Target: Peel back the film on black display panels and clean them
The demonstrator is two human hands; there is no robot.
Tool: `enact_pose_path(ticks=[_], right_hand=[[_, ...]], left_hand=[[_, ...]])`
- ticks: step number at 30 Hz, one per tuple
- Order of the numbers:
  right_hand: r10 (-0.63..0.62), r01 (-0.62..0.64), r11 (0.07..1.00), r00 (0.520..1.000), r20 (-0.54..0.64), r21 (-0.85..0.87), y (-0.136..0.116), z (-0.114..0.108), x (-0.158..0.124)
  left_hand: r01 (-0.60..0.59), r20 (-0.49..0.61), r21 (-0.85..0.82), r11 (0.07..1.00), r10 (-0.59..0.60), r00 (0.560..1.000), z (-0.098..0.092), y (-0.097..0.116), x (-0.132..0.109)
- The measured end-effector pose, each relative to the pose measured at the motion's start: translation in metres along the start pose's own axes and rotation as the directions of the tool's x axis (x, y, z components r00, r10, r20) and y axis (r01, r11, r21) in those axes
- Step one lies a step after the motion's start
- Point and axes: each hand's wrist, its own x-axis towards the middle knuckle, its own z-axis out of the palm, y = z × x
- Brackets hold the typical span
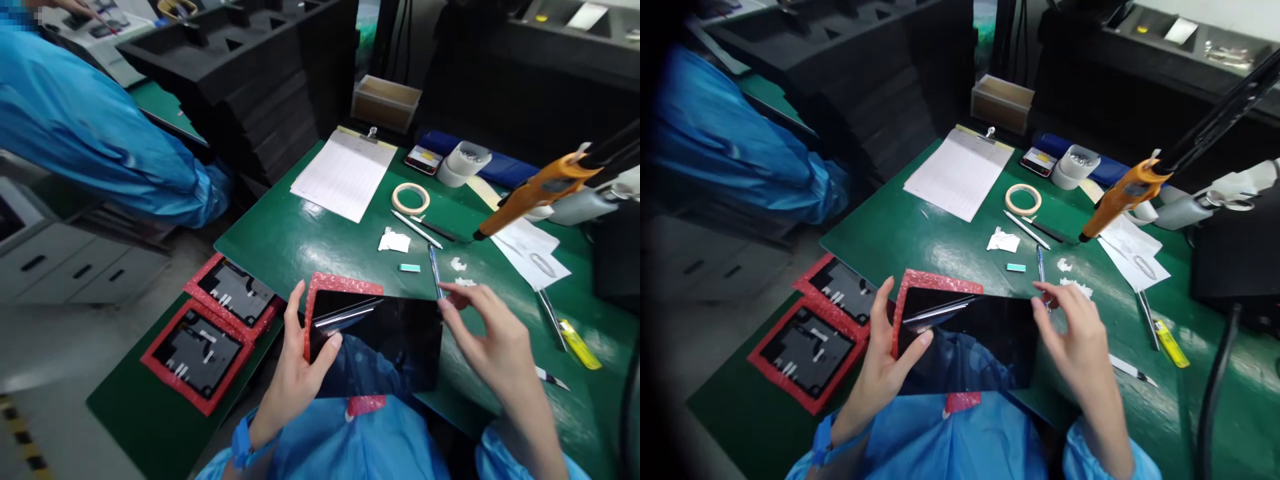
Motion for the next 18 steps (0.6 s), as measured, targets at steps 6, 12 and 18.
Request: enact_pose_path(ticks=[6, 12, 18], right_hand=[[0.188, -0.206, 0.949, 0.977, -0.099, -0.239, 0.063, -0.031, -0.007], [0.409, -0.402, 0.851, 0.911, -0.054, -0.34, 0.086, -0.057, -0.061], [0.558, -0.533, 0.799, 0.83, 0.013, -0.277, 0.081, -0.053, -0.117]], left_hand=[[-0.076, -0.021, 0.128, 0.989, 0.079, 0.997, -0.007, -0.002, -0.006], [-0.007, -0.064, 0.12, 0.993, 0.014, 0.998, -0.008, -0.007, -0.011], [0.084, -0.03, 0.011, 0.996, -0.084, 0.996, -0.007, -0.007, -0.014]])
